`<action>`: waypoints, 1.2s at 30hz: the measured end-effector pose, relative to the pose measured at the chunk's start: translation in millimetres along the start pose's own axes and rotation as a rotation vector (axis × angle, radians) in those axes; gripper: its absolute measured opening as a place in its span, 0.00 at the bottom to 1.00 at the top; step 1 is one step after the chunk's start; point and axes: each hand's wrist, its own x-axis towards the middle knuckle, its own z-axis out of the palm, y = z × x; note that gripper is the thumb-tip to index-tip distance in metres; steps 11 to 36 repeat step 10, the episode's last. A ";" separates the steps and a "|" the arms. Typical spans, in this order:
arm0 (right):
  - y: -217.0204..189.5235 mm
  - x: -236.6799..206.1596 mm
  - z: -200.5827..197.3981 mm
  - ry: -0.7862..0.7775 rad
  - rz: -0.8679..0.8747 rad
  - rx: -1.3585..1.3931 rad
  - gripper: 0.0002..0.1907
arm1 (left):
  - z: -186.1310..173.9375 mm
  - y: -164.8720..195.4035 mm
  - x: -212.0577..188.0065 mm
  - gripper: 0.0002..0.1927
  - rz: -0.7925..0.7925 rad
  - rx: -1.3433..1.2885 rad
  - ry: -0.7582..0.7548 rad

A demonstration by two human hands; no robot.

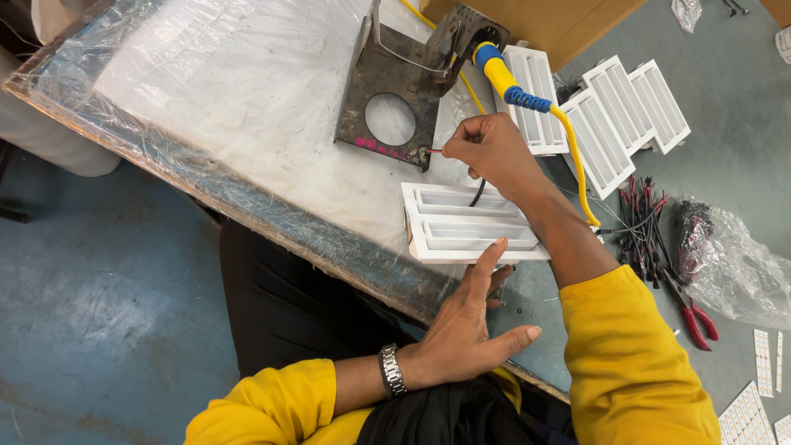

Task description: The person solders wires to LED strips using a soldering iron and solder wire. They place the LED strips into white plastic housings and continue soldering additional units on a workbench.

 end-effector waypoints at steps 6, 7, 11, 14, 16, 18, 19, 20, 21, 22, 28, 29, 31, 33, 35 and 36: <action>-2.8 -2.0 0.2 0.005 0.011 -0.023 0.07 | 0.5 -1.3 0.6 0.55 0.009 0.011 -0.003; -3.0 -2.1 0.2 0.002 0.004 -0.026 0.07 | 0.5 -1.5 0.5 0.55 0.007 0.010 -0.003; -2.8 -1.8 1.1 -0.005 -0.017 -0.037 0.08 | 0.7 -1.8 0.2 0.56 0.003 0.008 -0.003; -2.8 -1.8 1.1 -0.005 -0.017 -0.037 0.08 | 0.7 -1.8 0.2 0.56 0.003 0.008 -0.003; -2.8 -1.8 1.1 -0.005 -0.017 -0.037 0.08 | 0.7 -1.8 0.2 0.56 0.003 0.008 -0.003; -2.8 -1.8 1.1 -0.005 -0.017 -0.037 0.08 | 0.7 -1.8 0.2 0.56 0.003 0.008 -0.003; -2.8 -1.8 1.1 -0.005 -0.017 -0.037 0.08 | 0.7 -1.8 0.2 0.56 0.003 0.008 -0.003; -2.8 -1.8 1.1 -0.005 -0.017 -0.037 0.08 | 0.7 -1.8 0.2 0.56 0.003 0.008 -0.003; -2.8 -1.8 1.1 -0.005 -0.017 -0.037 0.08 | 0.7 -1.8 0.2 0.56 0.003 0.008 -0.003; -2.8 -1.8 1.1 -0.005 -0.017 -0.037 0.08 | 0.7 -1.8 0.2 0.56 0.003 0.008 -0.003; -2.8 -1.8 1.1 -0.005 -0.017 -0.037 0.08 | 0.7 -1.8 0.2 0.56 0.003 0.008 -0.003; -2.8 -1.8 1.1 -0.005 -0.017 -0.037 0.08 | 0.7 -1.8 0.2 0.56 0.003 0.008 -0.003; -2.8 -1.8 1.1 -0.005 -0.017 -0.037 0.08 | 0.7 -1.8 0.2 0.56 0.003 0.008 -0.003; -2.8 -1.8 1.1 -0.005 -0.017 -0.037 0.08 | 0.7 -1.8 0.2 0.56 0.003 0.008 -0.003; -2.8 -1.8 1.1 -0.005 -0.017 -0.037 0.08 | 0.7 -1.8 0.2 0.56 0.003 0.008 -0.003; -2.8 -1.8 1.1 -0.005 -0.017 -0.037 0.08 | 0.7 -1.8 0.2 0.56 0.003 0.008 -0.003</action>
